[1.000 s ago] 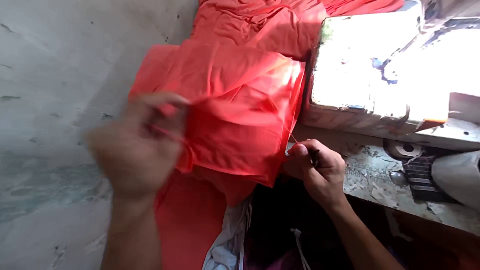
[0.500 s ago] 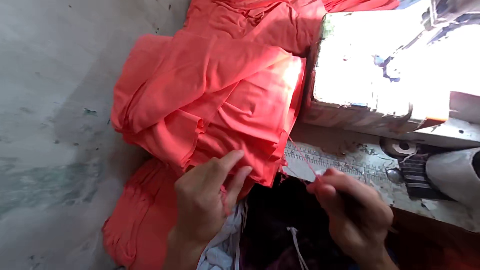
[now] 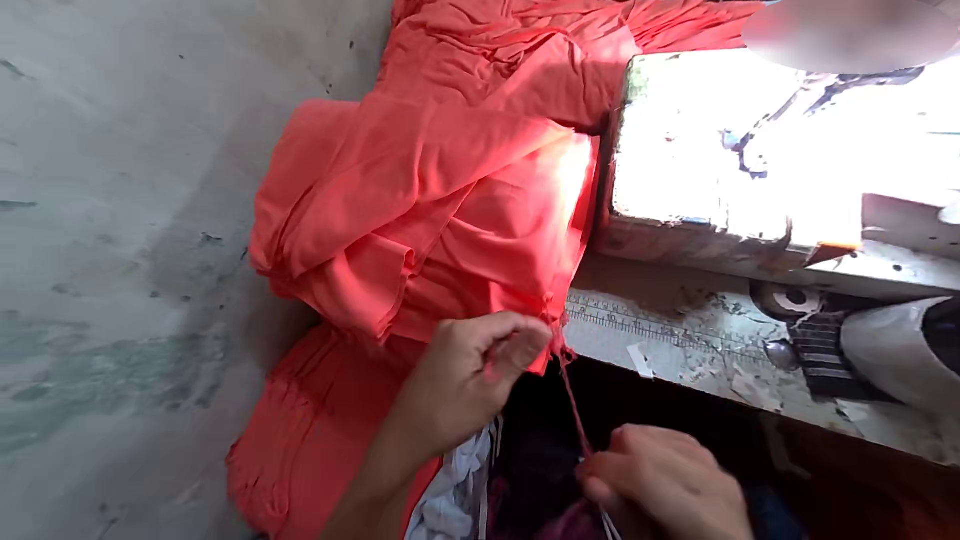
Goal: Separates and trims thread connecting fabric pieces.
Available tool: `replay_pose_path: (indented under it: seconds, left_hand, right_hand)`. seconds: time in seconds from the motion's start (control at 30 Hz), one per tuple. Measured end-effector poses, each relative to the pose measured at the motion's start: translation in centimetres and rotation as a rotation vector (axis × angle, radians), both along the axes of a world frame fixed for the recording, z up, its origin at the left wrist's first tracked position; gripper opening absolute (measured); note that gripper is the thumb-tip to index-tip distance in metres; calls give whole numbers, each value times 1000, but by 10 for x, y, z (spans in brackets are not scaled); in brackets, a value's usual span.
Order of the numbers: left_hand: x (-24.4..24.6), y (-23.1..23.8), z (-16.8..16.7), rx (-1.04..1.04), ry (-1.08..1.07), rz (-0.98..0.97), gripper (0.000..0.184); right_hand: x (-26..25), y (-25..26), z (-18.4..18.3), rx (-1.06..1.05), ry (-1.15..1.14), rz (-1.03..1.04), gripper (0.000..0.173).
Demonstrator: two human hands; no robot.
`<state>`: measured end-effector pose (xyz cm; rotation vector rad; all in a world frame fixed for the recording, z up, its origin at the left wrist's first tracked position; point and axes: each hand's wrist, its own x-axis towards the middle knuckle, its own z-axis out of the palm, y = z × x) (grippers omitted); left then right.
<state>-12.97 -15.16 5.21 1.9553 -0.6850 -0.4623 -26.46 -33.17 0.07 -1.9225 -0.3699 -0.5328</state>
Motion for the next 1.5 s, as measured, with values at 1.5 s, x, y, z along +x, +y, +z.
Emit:
replay_pose_path:
  seconds: [1.5]
  left_hand:
    - [-71, -24, -54, -527, 422, 611, 40]
  right_hand:
    - [20, 15, -36, 544, 445, -51, 15]
